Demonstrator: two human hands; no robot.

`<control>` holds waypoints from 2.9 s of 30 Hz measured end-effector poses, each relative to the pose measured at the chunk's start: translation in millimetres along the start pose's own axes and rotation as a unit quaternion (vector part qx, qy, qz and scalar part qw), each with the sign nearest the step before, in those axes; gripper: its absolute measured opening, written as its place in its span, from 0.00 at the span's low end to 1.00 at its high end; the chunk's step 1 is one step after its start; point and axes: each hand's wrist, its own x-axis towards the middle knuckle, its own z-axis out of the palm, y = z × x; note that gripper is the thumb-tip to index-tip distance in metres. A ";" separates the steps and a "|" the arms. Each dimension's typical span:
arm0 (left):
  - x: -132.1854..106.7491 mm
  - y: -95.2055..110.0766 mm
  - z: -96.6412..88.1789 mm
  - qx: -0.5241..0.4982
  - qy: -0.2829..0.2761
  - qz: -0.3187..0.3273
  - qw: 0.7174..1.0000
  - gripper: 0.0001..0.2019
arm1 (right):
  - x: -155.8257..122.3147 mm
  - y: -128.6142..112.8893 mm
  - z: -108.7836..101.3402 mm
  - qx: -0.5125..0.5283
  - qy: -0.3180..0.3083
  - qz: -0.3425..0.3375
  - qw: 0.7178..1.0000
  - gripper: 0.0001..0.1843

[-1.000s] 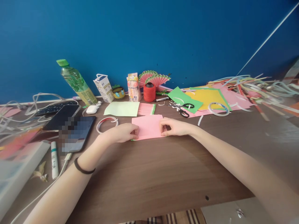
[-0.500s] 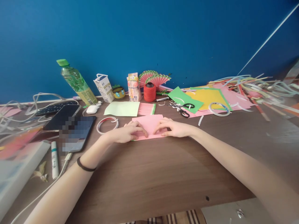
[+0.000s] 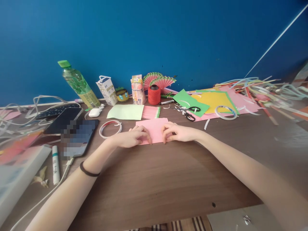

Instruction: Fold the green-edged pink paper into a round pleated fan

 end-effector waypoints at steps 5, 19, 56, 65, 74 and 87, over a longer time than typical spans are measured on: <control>0.4 -0.6 -2.0 -0.028 -0.040 -0.033 0.998 0.10 | 0.1 1.6 0.9 0.013 0.008 -0.007 1.000 0.09; -14.3 7.0 -17.4 0.033 -0.041 -0.088 0.995 0.04 | 0.2 -1.6 -0.9 0.012 0.011 0.002 1.000 0.06; -15.3 -19.9 -19.9 -0.052 0.130 -0.118 0.983 0.13 | 3.8 -6.4 -3.2 0.082 0.243 0.095 0.962 0.09; -5.0 -12.2 -9.1 0.012 0.133 -0.103 0.986 0.09 | 6.1 -0.2 4.1 -0.064 0.210 0.053 0.974 0.09; -4.3 -2.8 -4.6 0.153 0.140 -0.101 0.973 0.09 | 4.4 -4.8 1.6 -0.155 0.176 0.064 0.970 0.12; 1.0 5.3 7.2 0.269 0.151 -0.119 0.944 0.09 | 6.8 -16.8 10.0 -0.314 0.142 0.094 0.934 0.14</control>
